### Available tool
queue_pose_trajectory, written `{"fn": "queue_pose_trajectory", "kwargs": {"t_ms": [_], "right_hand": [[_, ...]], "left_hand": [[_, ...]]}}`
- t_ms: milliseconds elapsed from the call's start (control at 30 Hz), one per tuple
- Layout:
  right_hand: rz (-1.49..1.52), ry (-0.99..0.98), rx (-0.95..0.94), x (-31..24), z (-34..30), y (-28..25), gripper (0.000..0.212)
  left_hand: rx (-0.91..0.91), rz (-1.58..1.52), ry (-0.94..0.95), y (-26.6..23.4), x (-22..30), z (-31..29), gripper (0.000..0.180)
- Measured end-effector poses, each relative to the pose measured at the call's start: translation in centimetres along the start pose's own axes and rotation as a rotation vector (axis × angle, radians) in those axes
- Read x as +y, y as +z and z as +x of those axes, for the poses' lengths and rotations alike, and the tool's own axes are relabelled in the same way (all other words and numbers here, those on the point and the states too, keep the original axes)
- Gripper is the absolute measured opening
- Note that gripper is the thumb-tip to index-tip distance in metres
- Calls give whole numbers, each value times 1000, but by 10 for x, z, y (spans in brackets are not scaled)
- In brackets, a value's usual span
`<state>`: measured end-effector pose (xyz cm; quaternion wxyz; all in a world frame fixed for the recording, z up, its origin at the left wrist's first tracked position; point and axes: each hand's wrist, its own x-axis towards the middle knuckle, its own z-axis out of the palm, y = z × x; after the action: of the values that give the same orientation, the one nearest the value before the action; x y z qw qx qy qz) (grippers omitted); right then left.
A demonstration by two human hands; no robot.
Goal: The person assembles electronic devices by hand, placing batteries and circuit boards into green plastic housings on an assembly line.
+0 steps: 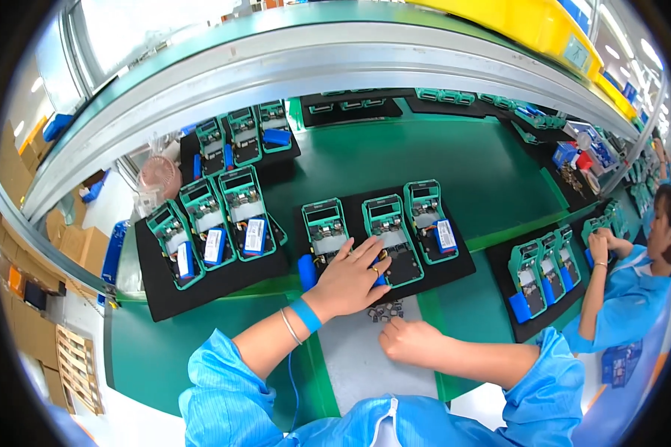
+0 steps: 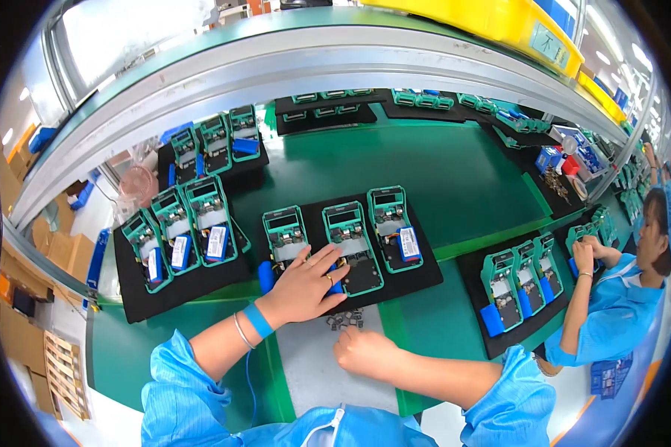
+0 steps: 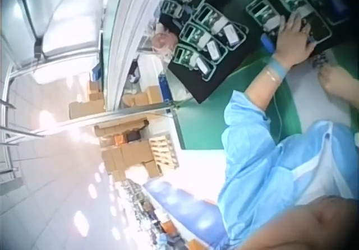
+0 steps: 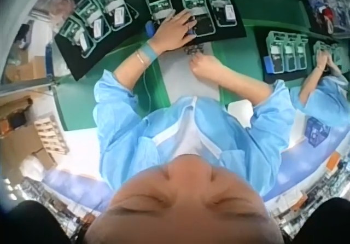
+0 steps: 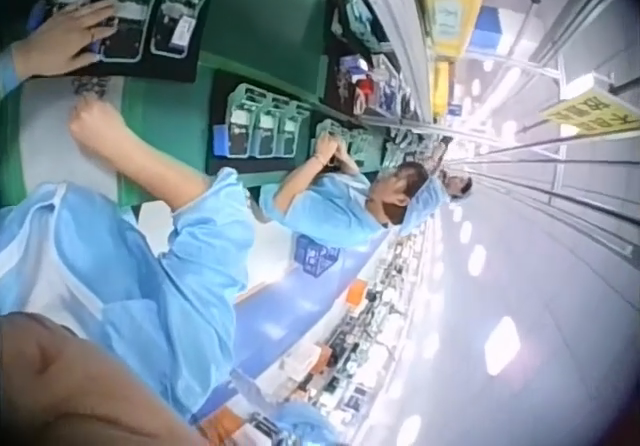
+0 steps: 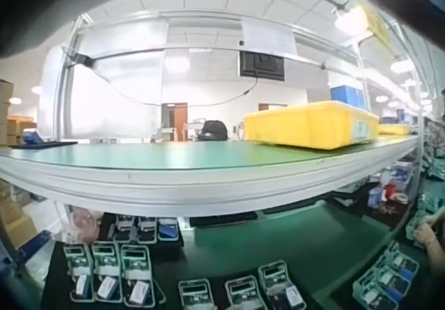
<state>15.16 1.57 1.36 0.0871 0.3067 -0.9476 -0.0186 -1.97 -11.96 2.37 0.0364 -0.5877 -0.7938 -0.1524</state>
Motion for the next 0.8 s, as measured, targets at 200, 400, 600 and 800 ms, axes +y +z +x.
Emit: {"fn": "queue_pose_trajectory", "kwargs": {"t_ms": [200, 400, 600, 800], "right_hand": [[85, -67, -34, 25, -2, 1, 7], [95, 90, 241, 93, 28, -52, 20], [20, 228, 327, 156, 50, -5, 9], [-114, 235, 220, 170, 62, 19, 7]], "left_hand": [[117, -41, -76, 24, 23, 10, 57], [137, -24, -148, 29, 9, 6, 55], [193, -93, -129, 26, 10, 12, 53], [213, -90, -133, 31, 9, 11, 51]]}}
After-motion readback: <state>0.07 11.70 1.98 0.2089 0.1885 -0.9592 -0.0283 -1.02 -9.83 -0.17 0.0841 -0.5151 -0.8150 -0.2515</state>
